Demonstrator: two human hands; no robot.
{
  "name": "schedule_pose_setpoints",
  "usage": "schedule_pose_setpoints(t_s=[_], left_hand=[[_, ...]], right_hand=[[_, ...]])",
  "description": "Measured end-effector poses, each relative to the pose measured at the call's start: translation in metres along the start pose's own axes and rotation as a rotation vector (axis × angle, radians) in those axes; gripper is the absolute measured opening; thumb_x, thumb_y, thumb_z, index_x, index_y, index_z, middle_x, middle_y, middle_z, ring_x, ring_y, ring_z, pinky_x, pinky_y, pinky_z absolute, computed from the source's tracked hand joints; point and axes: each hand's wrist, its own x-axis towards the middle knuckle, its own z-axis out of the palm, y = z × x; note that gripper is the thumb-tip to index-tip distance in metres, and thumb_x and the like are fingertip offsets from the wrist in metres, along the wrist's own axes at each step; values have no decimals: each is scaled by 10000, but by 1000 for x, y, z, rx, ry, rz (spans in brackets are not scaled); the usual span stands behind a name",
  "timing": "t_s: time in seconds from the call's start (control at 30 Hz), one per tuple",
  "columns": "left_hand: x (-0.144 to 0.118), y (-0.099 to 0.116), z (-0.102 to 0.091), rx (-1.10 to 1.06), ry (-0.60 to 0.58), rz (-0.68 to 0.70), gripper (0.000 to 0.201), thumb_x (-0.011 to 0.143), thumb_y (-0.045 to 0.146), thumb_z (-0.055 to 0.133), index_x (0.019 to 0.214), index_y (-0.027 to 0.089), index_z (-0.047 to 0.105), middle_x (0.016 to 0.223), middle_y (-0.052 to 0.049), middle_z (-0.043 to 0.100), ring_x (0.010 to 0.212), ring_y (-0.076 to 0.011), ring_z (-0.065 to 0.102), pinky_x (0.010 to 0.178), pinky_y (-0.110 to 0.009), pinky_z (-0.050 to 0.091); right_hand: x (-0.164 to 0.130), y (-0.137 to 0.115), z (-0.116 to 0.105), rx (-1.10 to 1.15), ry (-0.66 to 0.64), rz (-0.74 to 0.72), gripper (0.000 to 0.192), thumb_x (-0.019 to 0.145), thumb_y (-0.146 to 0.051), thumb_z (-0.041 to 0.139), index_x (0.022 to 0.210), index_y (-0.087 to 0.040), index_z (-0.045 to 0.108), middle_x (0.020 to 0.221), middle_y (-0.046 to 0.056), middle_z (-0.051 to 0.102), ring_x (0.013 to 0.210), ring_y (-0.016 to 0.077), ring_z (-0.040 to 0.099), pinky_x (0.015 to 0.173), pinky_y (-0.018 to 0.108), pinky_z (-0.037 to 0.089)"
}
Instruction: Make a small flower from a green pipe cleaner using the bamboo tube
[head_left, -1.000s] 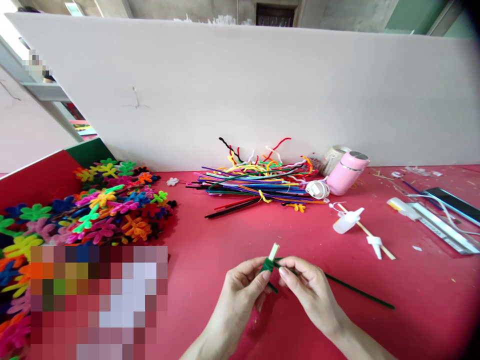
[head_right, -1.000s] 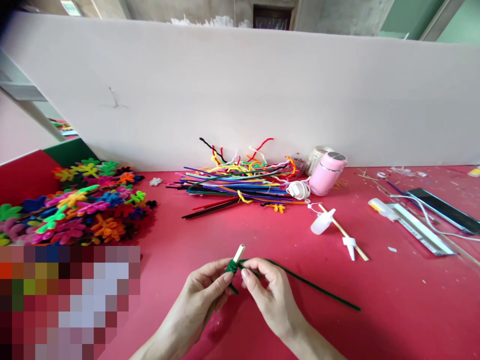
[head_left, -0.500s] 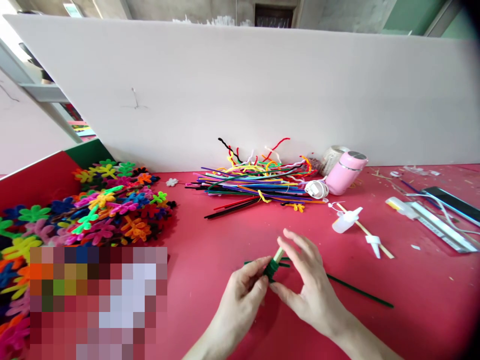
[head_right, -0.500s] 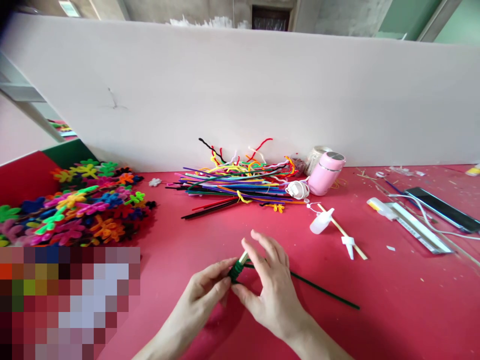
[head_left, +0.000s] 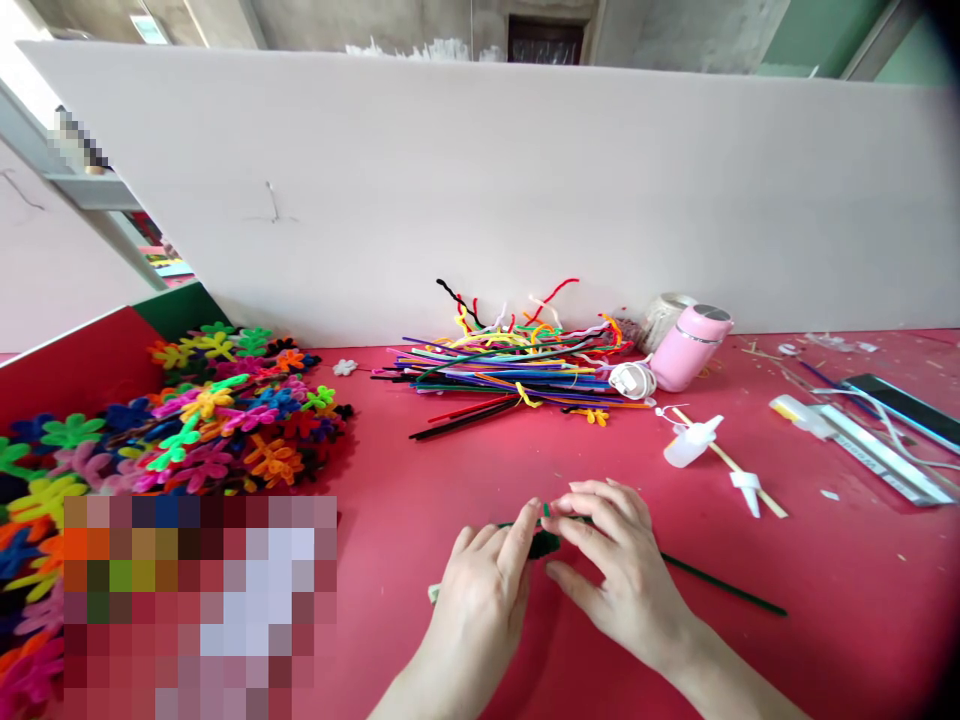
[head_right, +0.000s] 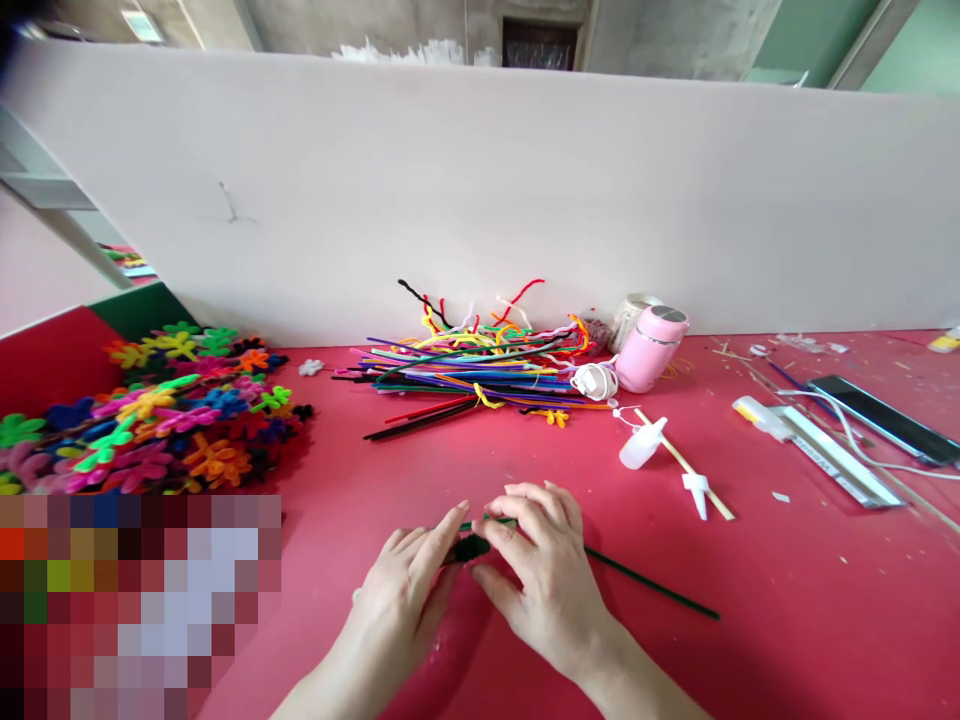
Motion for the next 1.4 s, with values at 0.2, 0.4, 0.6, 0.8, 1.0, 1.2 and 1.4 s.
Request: schedule_pose_setpoints(t_s=[0.2,0.4,0.6,0.8,1.0,1.2,1.4], left_hand=[[-1,2,0,-25,18,129,610,775,-4,361,1329,147,154,979,-126,626,825,-208,571,693,-367,482],[2,-3,-1,-25,101,7,364,795,66,392,1146,126,469,878,-118,637,759,-215,589,655,-357,494],[8,-11,-10,-160,358,-276,256,805,131,425,1012,110,575,821,-96,627,735,-174,603,648,-271,488],[8,-14,-6,-232,385,-323,254,783,161,455,992,117,592,849,-92,649,756,-177,619,661,-256,489],[6,-17,5,-272,377,-255,251,776,164,468,995,106,575,857,-98,671,751,-172,635,636,-234,498],[5,-17,5,-186,406,-192,150,772,172,481,866,123,588,734,-74,644,649,-164,623,593,-232,498],[2,-23,9,-21,298,45,210,811,151,427,944,151,589,807,-94,646,686,-166,617,597,-238,496]], right_hand=[[1,-8,-1,60,20,-78,132,808,-179,520,874,-220,626,786,19,616,855,192,511,862,420,314],[-1,3,0,143,91,32,224,798,-230,550,1020,-224,578,926,58,569,913,216,498,820,380,381],[-2,26,-2,60,-199,268,94,788,-203,550,877,-207,580,815,35,562,769,194,529,695,328,420],[2,33,4,-147,-304,299,122,814,-169,505,715,-204,568,724,12,559,693,173,518,613,282,391],[12,61,-2,-263,-197,293,146,810,-183,510,722,-212,622,720,34,578,710,197,511,654,318,383],[18,79,-13,-272,-138,276,135,763,-151,549,844,-198,647,795,54,593,739,200,542,678,317,430],[26,29,-33,-34,4,136,287,821,-247,500,1104,-203,529,1005,66,567,945,203,492,829,326,387]])
